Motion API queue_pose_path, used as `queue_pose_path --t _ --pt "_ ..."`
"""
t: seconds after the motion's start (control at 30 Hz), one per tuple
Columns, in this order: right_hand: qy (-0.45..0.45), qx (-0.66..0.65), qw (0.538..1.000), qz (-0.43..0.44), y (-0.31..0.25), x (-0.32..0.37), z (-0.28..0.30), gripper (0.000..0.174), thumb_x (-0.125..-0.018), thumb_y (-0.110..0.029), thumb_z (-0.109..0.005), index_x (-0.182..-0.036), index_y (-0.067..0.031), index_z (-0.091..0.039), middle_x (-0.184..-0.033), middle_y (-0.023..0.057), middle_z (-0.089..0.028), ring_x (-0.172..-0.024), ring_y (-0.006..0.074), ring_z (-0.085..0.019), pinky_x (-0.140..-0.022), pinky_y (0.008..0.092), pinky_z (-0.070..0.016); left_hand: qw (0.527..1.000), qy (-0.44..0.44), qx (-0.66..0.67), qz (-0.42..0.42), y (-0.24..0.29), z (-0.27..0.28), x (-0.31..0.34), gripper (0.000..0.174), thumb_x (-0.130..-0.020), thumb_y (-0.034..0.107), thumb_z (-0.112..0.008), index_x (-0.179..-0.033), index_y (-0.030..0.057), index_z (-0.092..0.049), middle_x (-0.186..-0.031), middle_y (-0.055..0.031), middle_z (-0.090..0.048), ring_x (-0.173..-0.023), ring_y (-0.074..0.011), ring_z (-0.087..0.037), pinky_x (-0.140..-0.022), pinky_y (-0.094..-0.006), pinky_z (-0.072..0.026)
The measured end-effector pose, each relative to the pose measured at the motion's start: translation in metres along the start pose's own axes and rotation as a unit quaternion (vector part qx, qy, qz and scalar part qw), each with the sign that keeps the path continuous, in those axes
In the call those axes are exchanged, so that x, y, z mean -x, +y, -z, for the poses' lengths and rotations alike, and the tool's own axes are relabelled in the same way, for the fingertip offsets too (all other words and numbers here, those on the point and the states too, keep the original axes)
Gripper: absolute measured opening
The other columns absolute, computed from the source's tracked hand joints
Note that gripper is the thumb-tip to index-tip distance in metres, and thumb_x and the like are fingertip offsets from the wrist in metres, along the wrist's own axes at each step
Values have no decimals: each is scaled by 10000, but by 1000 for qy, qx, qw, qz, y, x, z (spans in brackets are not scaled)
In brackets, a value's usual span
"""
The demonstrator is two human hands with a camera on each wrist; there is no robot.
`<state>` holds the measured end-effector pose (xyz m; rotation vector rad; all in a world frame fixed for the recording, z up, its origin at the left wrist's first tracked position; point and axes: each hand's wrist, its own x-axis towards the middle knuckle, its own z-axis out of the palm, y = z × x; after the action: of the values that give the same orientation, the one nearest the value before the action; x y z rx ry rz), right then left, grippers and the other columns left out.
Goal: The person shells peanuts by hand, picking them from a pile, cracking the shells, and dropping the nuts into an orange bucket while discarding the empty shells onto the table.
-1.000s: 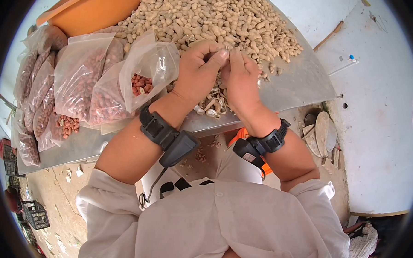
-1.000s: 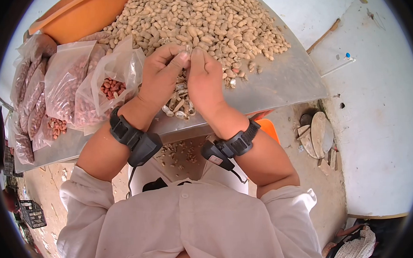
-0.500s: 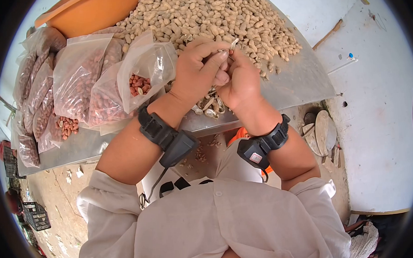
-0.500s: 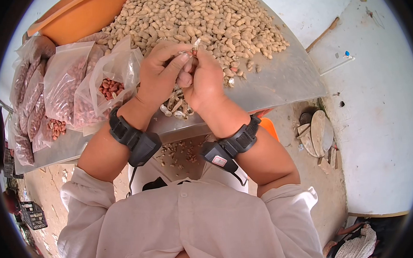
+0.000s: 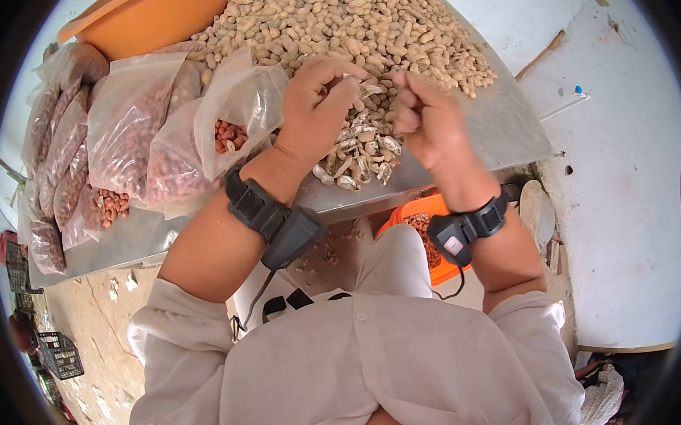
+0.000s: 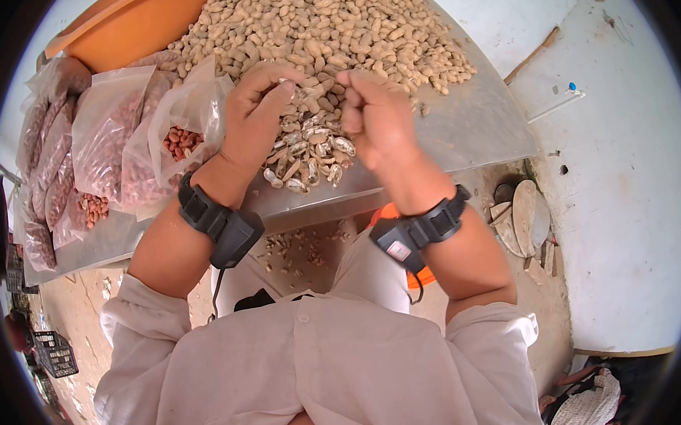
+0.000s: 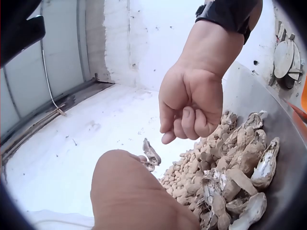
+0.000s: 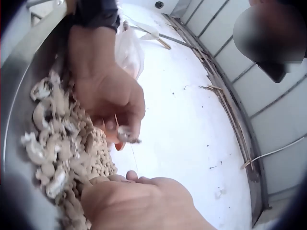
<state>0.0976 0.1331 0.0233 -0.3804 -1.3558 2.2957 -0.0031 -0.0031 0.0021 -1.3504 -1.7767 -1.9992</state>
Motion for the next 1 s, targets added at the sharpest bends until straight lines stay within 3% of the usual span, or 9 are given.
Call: queue_pose_path --t 0.07,0.13,0.3,0.4,0.6,0.7,0.8,0.9,1.0 --pt "-27 164 985 46 -14 -4 17 180 -870 -152 -584 -854 17 -645 -573 -51 -443 -465 58 -317 -414 213 -252 1000 -7 -23 12 -2 1 1 127 -786 30 -537 -857 13 -641 -873 -54 -575 -835 -153 -535 -766 -258 -417" --pt "-17 346 933 96 -18 -8 32 186 -840 -146 -611 -838 32 -666 -612 -31 -523 -509 72 -413 -469 226 -341 998 -21 -36 40 0 2 1 127 -769 27 -522 -827 9 -633 -860 -49 -566 -827 -154 -527 -761 -262 -411" --pt "-58 617 764 180 -18 -10 53 141 -776 -131 -638 -872 -38 -684 -733 105 -658 -654 215 -620 -624 316 -483 999 -20 -36 30 -3 0 1 110 -770 45 -545 -820 4 -633 -845 -45 -558 -812 -150 -523 -742 -258 -408" --pt "-53 744 639 187 -18 -6 49 154 -741 -153 -649 -872 -83 -691 -788 160 -647 -743 305 -627 -686 365 -495 998 -17 -36 39 -2 -2 1 117 -775 51 -551 -832 3 -641 -845 -41 -557 -804 -144 -522 -735 -258 -407" --pt "-57 773 610 164 -13 -11 51 155 -744 -184 -643 -853 -82 -686 -802 169 -644 -750 344 -609 -683 395 -492 999 -19 -34 35 -5 -2 2 128 -786 45 -573 -881 23 -657 -849 -10 -558 -759 -92 -505 -668 -217 -393" --pt "-76 738 644 185 -15 -11 53 153 -751 -172 -655 -845 -54 -676 -743 160 -633 -677 288 -616 -636 358 -487 999 -24 -26 29 -4 -3 2 139 -793 48 -594 -915 35 -660 -855 5 -557 -741 -66 -490 -640 -197 -383" --pt "-91 631 753 163 -24 -8 46 159 -802 -161 -649 -832 -6 -662 -707 84 -637 -618 184 -582 -595 297 -467 999 -36 -8 34 -5 -6 3 164 -810 70 -612 -964 39 -659 -864 10 -555 -738 -59 -483 -640 -196 -390" --pt "-128 422 886 144 -23 4 22 173 -853 -151 -624 -844 20 -649 -675 -1 -584 -569 93 -485 -524 229 -400 996 -79 26 36 -6 -8 3 197 -832 91 -619 -1018 31 -650 -890 1 -562 -769 -71 -498 -679 -208 -411" --pt "-170 275 946 18 -23 7 14 163 -873 -148 -606 -899 8 -643 -674 -36 -542 -535 52 -416 -469 205 -322 989 -110 97 25 -3 -10 1 220 -842 89 -622 -1048 15 -640 -936 -19 -579 -830 -95 -526 -743 -227 -427"
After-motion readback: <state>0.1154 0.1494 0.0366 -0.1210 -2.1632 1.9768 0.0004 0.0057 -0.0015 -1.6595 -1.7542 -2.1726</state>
